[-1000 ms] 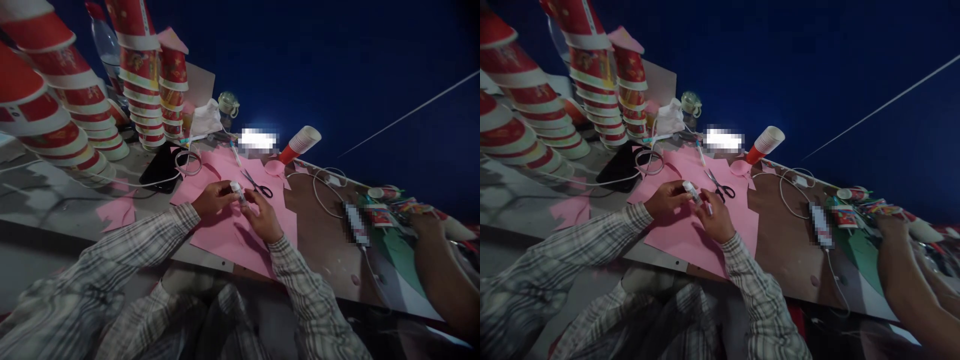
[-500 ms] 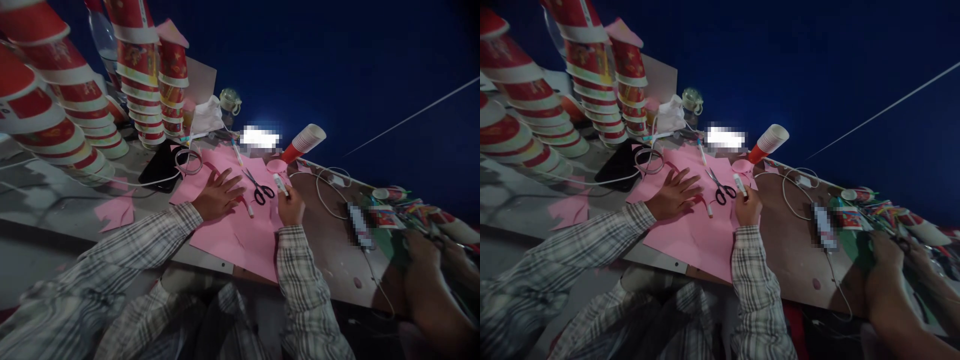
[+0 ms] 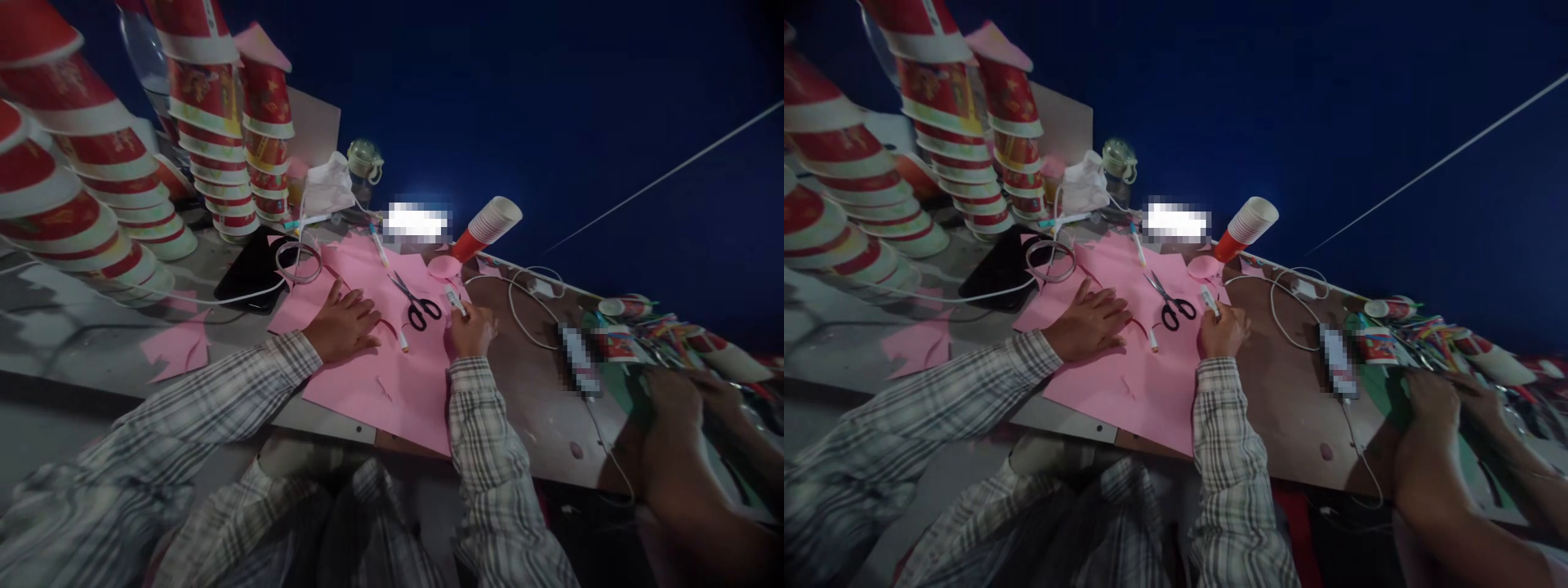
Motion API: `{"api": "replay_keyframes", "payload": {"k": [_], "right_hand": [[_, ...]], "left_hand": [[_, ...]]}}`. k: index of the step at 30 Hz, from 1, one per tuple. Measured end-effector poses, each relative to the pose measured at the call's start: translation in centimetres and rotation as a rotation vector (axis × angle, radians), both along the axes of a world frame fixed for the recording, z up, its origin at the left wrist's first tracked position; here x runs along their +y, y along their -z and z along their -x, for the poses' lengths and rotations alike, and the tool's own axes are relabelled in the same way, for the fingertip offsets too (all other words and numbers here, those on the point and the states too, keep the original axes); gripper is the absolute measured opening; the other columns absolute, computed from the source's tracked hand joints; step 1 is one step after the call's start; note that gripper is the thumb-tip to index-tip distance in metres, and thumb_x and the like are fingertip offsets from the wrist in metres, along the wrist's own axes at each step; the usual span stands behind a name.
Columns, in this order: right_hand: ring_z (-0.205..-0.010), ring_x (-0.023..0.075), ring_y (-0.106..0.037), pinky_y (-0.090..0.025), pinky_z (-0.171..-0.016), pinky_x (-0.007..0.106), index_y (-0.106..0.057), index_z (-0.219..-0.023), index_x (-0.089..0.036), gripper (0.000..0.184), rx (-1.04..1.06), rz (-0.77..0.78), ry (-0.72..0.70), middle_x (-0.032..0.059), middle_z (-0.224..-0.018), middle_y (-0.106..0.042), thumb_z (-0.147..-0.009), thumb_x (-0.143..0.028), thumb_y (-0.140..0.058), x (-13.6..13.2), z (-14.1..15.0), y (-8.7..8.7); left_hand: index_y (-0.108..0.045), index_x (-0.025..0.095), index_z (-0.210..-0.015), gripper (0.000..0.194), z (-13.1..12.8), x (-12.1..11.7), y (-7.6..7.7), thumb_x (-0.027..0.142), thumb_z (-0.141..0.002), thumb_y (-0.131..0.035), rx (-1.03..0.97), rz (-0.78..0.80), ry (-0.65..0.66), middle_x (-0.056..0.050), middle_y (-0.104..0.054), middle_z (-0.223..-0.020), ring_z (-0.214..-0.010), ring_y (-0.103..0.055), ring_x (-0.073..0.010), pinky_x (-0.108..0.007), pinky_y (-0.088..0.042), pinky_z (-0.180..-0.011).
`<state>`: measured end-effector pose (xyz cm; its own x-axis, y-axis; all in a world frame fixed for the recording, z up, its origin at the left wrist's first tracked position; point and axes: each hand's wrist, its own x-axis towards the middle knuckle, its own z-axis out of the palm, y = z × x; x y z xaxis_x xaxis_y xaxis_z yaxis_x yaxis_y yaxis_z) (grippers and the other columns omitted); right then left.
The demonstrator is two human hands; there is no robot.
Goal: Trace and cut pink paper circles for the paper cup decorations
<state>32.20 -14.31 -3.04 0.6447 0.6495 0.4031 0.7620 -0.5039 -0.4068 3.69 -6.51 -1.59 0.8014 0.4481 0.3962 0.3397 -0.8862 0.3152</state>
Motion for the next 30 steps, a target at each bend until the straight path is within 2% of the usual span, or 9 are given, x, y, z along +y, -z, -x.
{"api": "replay_keyframes", "payload": {"k": [5, 9, 13, 15, 17, 20, 24, 26, 30], "right_hand": [[-0.097, 0.0301, -0.049, -0.038, -0.089, 0.052, -0.077, -0.104, -0.019, 0.038, 0.025, 0.087, 0.029, 0.0153, -0.103, -0.064, -0.08, -0.032, -0.051, -0.1, 0.1, -0.1], [-0.097, 0.031, -0.049, -0.038, -0.088, 0.051, -0.077, -0.106, -0.02, 0.038, -0.007, 0.144, 0.042, 0.0156, -0.103, -0.063, -0.08, -0.032, -0.053, -0.3, -0.1, 0.1], [-0.099, 0.0312, -0.05, -0.038, -0.088, 0.05, -0.075, -0.105, -0.017, 0.036, -0.109, 0.02, 0.025, 0.0163, -0.104, -0.063, -0.08, -0.034, -0.054, -0.3, 0.2, 0.0], [-0.1, 0.0302, -0.052, -0.039, -0.09, 0.048, -0.073, -0.107, -0.015, 0.036, -0.143, -0.085, -0.066, 0.0162, -0.103, -0.063, -0.084, -0.034, -0.052, -0.1, 0.9, -0.1], [-0.097, 0.0276, -0.055, -0.04, -0.092, 0.045, -0.073, -0.104, -0.015, 0.034, -0.131, -0.136, -0.246, 0.0134, -0.096, -0.065, -0.088, -0.034, -0.05, 0.2, 1.9, -0.3], [-0.093, 0.0249, -0.055, -0.04, -0.092, 0.042, -0.073, -0.098, -0.017, 0.029, -0.106, -0.087, -0.473, 0.0097, -0.09, -0.065, -0.09, -0.034, -0.05, 0.5, 3.8, -0.3], [-0.098, 0.0272, -0.051, -0.038, -0.088, 0.041, -0.073, -0.104, -0.018, 0.028, -0.133, 0.021, -0.469, 0.0112, -0.102, -0.062, -0.086, -0.031, -0.056, 0.5, 5.0, -0.1], [-0.099, 0.0274, -0.05, -0.037, -0.088, 0.041, -0.073, -0.105, -0.019, 0.027, -0.126, 0.063, -0.448, 0.0107, -0.103, -0.062, -0.086, -0.03, -0.057, 0.3, 4.9, -0.1], [-0.1, 0.0271, -0.051, -0.035, -0.088, 0.041, -0.074, -0.106, -0.021, 0.027, -0.093, 0.123, -0.416, 0.0096, -0.103, -0.064, -0.086, -0.028, -0.057, 0.3, 4.4, -0.4]], "left_hand": [[-0.067, 0.018, -0.118, 0.044, 0.0, 0.0, -0.1, 0.053, -0.092, -0.056, 0.054, -0.061, 0.001, -0.015, -0.064, -0.125, -0.117, -0.052, -0.0334, -0.067, -0.018, -0.114], [-0.069, 0.017, -0.111, 0.042, 0.1, -0.1, -0.4, 0.053, -0.092, -0.057, 0.041, -0.048, 0.011, -0.015, -0.066, -0.116, -0.108, -0.055, -0.0311, -0.065, -0.023, -0.112], [-0.07, 0.017, -0.106, 0.044, 0.3, -0.2, -0.7, 0.056, -0.093, -0.054, 0.085, -0.113, -0.001, -0.012, -0.067, -0.108, -0.101, -0.056, -0.0277, -0.062, -0.023, -0.112], [-0.07, 0.017, -0.104, 0.045, 0.3, -0.2, -0.8, 0.056, -0.094, -0.051, 0.124, -0.166, -0.005, -0.012, -0.067, -0.106, -0.098, -0.056, -0.0267, -0.062, -0.022, -0.112], [-0.071, 0.017, -0.1, 0.045, 0.4, -0.2, -1.0, 0.055, -0.095, -0.049, 0.154, -0.193, -0.003, -0.011, -0.067, -0.102, -0.096, -0.057, -0.026, -0.061, -0.023, -0.112], [-0.071, 0.017, -0.093, 0.048, 0.4, -0.3, -1.4, 0.058, -0.096, -0.046, 0.178, -0.194, -0.008, -0.009, -0.066, -0.098, -0.092, -0.058, -0.025, -0.059, -0.026, -0.11], [-0.071, 0.016, -0.09, 0.051, 0.4, -0.4, -1.8, 0.059, -0.096, -0.044, 0.192, -0.159, -0.007, -0.009, -0.066, -0.095, -0.088, -0.059, -0.0238, -0.056, -0.03, -0.108], [-0.07, 0.015, -0.092, 0.051, 0.4, -0.4, -1.8, 0.059, -0.096, -0.044, 0.195, -0.13, 0.005, -0.01, -0.066, -0.1, -0.091, -0.06, -0.0246, -0.054, -0.032, -0.108], [-0.068, 0.012, -0.104, 0.05, 0.3, -0.3, -1.5, 0.057, -0.096, -0.048, 0.169, -0.088, 0.053, -0.016, -0.062, -0.127, -0.116, -0.056, -0.0308, -0.051, -0.034, -0.108]]}}
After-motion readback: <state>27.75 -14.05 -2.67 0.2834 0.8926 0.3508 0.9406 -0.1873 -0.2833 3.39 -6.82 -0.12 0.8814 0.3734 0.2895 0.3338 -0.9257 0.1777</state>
